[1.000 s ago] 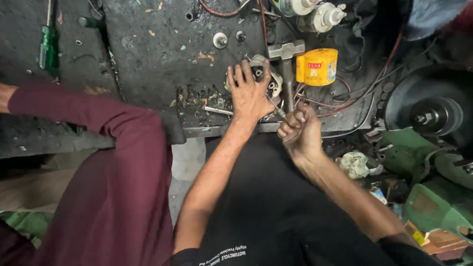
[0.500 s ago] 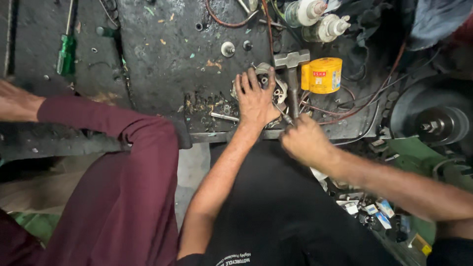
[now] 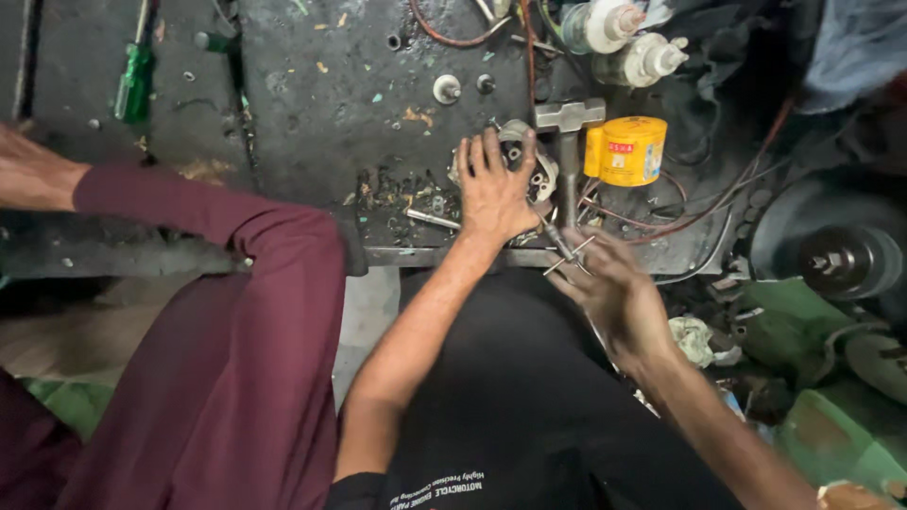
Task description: The person uses a metal rod to repeatedly tap and clean the interior of a metallic engine casing on a workbench. They then pick up the casing, inspect it, and walk to a lathe machine to place a small metal component onto the machine's chuck.
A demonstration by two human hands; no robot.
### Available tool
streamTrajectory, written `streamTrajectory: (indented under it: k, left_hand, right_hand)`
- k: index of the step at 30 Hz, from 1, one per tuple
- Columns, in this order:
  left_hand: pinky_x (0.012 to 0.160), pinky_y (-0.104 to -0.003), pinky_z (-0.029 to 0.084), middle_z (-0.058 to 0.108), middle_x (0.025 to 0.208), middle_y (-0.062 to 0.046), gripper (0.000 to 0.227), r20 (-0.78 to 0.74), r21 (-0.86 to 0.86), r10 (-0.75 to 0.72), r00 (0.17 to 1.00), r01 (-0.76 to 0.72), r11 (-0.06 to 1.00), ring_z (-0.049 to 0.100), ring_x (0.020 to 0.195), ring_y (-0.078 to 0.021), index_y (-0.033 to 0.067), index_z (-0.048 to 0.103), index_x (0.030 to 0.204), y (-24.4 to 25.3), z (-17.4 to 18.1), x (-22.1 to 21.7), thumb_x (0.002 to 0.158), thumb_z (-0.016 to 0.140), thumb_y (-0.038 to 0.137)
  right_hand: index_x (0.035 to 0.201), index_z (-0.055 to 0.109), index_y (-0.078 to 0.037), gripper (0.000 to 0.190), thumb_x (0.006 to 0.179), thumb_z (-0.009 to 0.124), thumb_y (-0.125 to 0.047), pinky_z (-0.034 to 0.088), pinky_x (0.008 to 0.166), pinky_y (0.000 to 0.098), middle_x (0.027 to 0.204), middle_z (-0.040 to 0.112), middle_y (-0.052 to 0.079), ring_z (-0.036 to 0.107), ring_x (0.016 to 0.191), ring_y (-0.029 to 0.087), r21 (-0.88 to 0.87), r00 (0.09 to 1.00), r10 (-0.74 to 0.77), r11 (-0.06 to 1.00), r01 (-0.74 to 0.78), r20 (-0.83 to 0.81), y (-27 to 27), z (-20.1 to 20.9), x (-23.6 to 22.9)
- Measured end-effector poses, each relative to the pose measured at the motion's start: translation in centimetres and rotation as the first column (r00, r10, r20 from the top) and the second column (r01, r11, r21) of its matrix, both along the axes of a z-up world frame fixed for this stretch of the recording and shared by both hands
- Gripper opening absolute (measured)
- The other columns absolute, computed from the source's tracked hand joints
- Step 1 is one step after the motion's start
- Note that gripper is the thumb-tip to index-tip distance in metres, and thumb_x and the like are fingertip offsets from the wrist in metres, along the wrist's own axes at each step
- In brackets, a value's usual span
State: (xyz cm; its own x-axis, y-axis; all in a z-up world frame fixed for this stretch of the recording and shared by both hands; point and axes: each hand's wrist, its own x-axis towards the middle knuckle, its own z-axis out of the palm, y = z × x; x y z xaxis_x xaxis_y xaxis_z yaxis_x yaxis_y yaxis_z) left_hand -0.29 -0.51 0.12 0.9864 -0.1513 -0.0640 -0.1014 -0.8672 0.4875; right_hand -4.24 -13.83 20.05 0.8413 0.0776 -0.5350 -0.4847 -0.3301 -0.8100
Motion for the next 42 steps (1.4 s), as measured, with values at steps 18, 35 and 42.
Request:
streamTrajectory:
  k: [18, 35, 42]
  left_hand:
    - [0.119, -0.069, 0.019, 0.042, 0.143, -0.037, 0.111, -0.053, 0.003, -0.028, 0.998, 0.029, 1.0, 0.04, 0.133, -0.0531, 0.0186, 0.04, 0.154, -0.2, 0.6, -0.8, 0.061, 0.08, 0.065]
    - [0.119, -0.067, 0.023, 0.045, 0.142, -0.036, 0.108, 0.039, 0.016, -0.008, 0.999, 0.007, 1.0, 0.042, 0.133, -0.0522, 0.0197, 0.043, 0.153, -0.3, 0.6, 0.1, 0.061, 0.08, 0.064]
    - [0.12, -0.067, 0.022, 0.046, 0.143, -0.036, 0.109, 0.021, -0.005, -0.021, 1.0, 0.021, 1.0, 0.044, 0.132, -0.0515, 0.0216, 0.042, 0.153, -0.4, 0.4, -0.1, 0.061, 0.081, 0.063]
  right_hand:
    - [0.117, 0.057, -0.001, 0.037, 0.082, 0.061, -0.012, 0.042, 0.105, 0.052, 0.122, 0.063, 0.017, 0.059, 0.115, 0.037, 0.123, 0.927, -0.303, 0.934, 0.334, -0.219, 1.6, -4.2, -0.3]
    - [0.123, 0.055, -0.001, 0.04, 0.085, 0.06, -0.012, 0.042, 0.107, 0.0517, 0.127, 0.062, 0.017, 0.057, 0.118, 0.035, -0.583, 0.379, 0.909, 0.216, -0.783, -0.173, -0.3, -4.5, 3.1]
    - [0.126, 0.054, -0.002, 0.042, 0.086, 0.059, -0.012, 0.042, 0.108, 0.0515, 0.129, 0.062, 0.017, 0.056, 0.119, 0.034, 0.222, 0.898, -0.331, 0.89, 0.399, -0.289, 1.5, -3.6, -0.2]
